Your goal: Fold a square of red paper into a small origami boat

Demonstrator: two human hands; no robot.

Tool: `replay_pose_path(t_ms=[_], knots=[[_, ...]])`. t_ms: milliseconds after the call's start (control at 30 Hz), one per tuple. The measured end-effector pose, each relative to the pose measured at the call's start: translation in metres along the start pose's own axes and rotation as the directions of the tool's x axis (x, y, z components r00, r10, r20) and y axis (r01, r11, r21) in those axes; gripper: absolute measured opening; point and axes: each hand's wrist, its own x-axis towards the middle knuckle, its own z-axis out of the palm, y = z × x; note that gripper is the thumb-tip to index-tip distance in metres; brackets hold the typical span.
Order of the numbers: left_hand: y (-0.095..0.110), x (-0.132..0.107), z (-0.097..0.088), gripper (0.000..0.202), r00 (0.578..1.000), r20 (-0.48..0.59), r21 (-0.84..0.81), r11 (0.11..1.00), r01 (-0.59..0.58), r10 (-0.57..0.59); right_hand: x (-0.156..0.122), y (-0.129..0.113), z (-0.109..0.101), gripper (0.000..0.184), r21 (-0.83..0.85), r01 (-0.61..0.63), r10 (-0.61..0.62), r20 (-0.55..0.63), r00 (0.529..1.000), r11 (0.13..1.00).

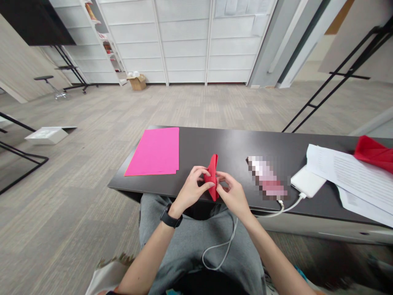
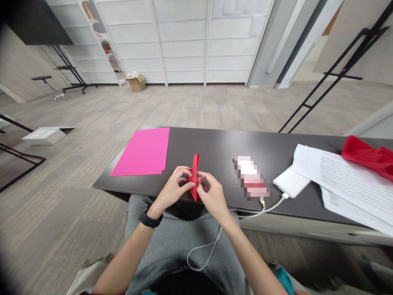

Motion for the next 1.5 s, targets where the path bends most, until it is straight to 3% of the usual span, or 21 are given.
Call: replay_pose_path(t_ms=[133,367,533,700,833,933,1033,1200,1333,1500], knots=[[-0.003,0.002,-0.003,0.016,1.000,-0.003,0.031,0.999,-0.011,0.011,0.001,-0.005,-0.004,0.013,-0.069,0.036,-0.035,0.016,0.999,0.997],[-0.008,0.002,-0.007,0.015,0.999,0.042,-0.032,0.999,-0.013,0.014,0.002,-0.006,-0.007,0.023,-0.135,0.127,-0.115,0.094,0.989,0.983],[-0.008,0.002,-0.008,0.008,0.998,0.058,-0.069,0.997,0.018,-0.014,0.001,0.003,-0.004,0.022,-0.154,0.108,-0.107,0.014,0.994,0.982],[-0.008,0.003,-0.008,0.018,0.999,0.045,-0.014,0.999,0.029,-0.028,0.000,0.005,-0.004,0.021,-0.074,0.084,-0.081,0.042,0.996,0.994],[-0.004,0.001,-0.011,0.009,0.993,0.117,0.007,0.999,-0.036,0.035,0.000,-0.001,-0.010,0.016,-0.047,0.153,-0.147,0.113,0.983,0.987],[0.001,-0.001,-0.013,0.014,0.981,0.187,-0.072,0.997,-0.037,0.050,0.000,-0.004,-0.018,0.023,-0.041,0.286,-0.270,0.233,0.934,0.957],[0.001,-0.003,-0.013,0.024,0.977,0.211,-0.128,0.991,0.045,-0.017,0.002,-0.004,-0.021,0.032,-0.152,0.416,-0.350,0.334,0.875,0.897],[-0.011,-0.002,-0.008,0.016,0.977,0.144,-0.167,0.969,0.183,-0.159,0.006,0.005,-0.017,0.032,-0.423,0.442,-0.294,0.369,0.881,0.792],[-0.016,0.002,-0.005,0.024,0.973,0.034,-0.221,0.948,0.230,-0.228,0.009,0.012,-0.016,0.037,-0.417,0.427,-0.270,0.385,0.882,0.802],[-0.011,0.008,-0.005,0.025,0.974,0.063,-0.224,0.948,0.226,-0.217,0.013,0.002,-0.018,0.022,-0.402,0.399,-0.234,0.400,0.886,0.824]])
